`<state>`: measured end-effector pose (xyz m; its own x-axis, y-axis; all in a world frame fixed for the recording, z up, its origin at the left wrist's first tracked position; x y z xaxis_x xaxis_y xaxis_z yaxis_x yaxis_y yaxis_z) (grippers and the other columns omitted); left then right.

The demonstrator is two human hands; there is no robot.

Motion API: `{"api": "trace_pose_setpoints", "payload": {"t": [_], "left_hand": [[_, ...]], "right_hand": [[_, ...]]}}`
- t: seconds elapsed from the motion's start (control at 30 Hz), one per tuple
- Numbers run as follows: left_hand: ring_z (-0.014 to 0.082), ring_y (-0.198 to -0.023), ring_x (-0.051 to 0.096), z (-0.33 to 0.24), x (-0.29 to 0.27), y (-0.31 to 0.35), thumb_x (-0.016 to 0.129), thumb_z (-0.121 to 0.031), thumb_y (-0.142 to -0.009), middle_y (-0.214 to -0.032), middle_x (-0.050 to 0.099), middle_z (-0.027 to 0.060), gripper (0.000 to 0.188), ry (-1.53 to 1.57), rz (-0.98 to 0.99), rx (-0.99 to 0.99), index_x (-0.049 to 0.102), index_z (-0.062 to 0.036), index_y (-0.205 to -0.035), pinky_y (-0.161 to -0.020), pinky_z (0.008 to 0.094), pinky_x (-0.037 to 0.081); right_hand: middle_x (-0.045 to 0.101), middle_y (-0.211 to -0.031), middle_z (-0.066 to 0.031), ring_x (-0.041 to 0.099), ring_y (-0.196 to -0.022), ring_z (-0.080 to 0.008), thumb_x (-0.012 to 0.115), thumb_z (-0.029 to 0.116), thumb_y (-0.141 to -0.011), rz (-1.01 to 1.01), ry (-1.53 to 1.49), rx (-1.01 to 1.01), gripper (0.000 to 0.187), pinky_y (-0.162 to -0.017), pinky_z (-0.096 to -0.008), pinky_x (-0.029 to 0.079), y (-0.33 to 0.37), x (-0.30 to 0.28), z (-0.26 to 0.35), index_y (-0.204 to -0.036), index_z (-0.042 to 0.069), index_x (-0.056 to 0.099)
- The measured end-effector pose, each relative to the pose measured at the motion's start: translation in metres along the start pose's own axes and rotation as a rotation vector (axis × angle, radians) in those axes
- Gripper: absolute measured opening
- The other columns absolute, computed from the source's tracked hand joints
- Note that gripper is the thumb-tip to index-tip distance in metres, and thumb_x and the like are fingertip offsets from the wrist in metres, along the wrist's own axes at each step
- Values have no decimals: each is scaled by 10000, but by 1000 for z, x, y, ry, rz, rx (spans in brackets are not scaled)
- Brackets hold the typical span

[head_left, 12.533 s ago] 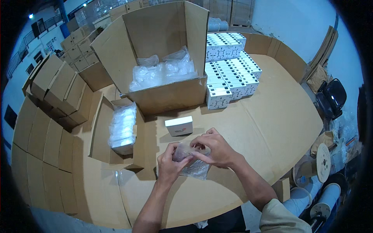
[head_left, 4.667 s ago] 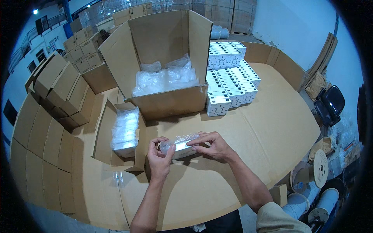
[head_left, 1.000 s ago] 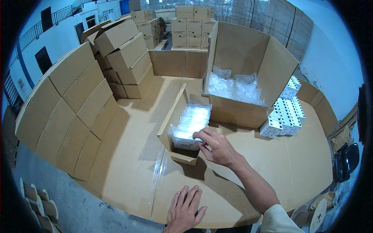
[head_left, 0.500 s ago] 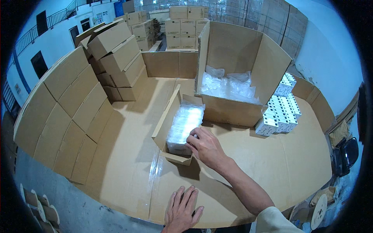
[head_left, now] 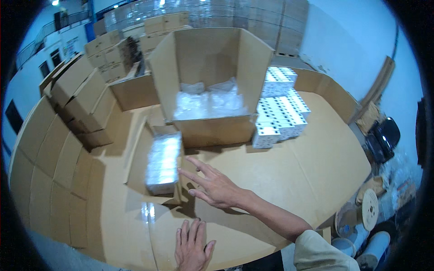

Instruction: Packing small white boxes into plastic bags and placing them into a larger cardboard box.

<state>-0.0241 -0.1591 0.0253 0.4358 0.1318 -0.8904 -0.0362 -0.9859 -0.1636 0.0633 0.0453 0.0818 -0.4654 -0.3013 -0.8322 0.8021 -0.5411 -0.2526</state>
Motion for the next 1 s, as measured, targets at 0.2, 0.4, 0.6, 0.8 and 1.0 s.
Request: {"api": "trace_pose_setpoints", "payload": {"t": [0.2, 0.4, 0.6, 0.8, 1.0], "left_hand": [[411, -1501, 264, -8, 26, -61, 703, -334, -908, -1583, 391, 130, 694, -14, 152, 78, 455, -61, -1496, -1213, 563, 231], [406, -1496, 264, -15, 44, -148, 629, -254, -973, -1595, 360, 143, 586, -43, 53, 124, 441, -83, -1502, -1243, 538, 191], [388, -1498, 273, -10, 63, -213, 572, -327, -1008, -1588, 386, 127, 556, -65, -1, 115, 448, -119, -1509, -1246, 536, 179], [400, -1498, 274, -14, 59, -214, 569, -327, -1007, -1599, 373, 137, 567, -79, 41, 110, 440, -124, -1520, -1246, 541, 172], [408, -1507, 256, -12, 59, -216, 574, -333, -1001, -1613, 355, 137, 586, -75, 72, 97, 431, -123, -1529, -1252, 547, 154]], "right_hand": [[272, -1605, -207, 453, -1371, -421, 580, 334, -1027, -21, 35, 111, 624, -1137, -515, 419, 59, -26, -50, -1586, 219, 327], [524, -1400, -174, 556, -1245, -358, 640, 214, -982, -115, 60, 142, 358, -1051, -460, 485, 111, -61, -104, -1323, 112, 607], [586, -1257, -172, 622, -1118, -353, 690, 116, -882, -487, 172, 331, 364, -953, -429, 532, 145, -104, -152, -1238, 76, 624], [365, -1486, -212, 541, -1224, -392, 699, 38, -849, -672, 290, 495, 710, -1031, -472, 500, 146, -110, -183, -1496, 147, 429], [170, -1618, -260, 384, -1411, -453, 700, 79, -853, -649, 387, 540, 855, -1136, -531, 412, 144, -97, -191, -1600, 184, 296]]}}
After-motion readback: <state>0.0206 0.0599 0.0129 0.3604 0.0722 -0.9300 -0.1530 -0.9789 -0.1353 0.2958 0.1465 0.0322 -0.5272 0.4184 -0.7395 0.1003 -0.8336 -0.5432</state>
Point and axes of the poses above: each hand's wrist, its own y-axis away from the middle knuckle, its own x-axis out of the palm, z = x × y, the point moved 4 cm from there along -y, towards the middle knuckle
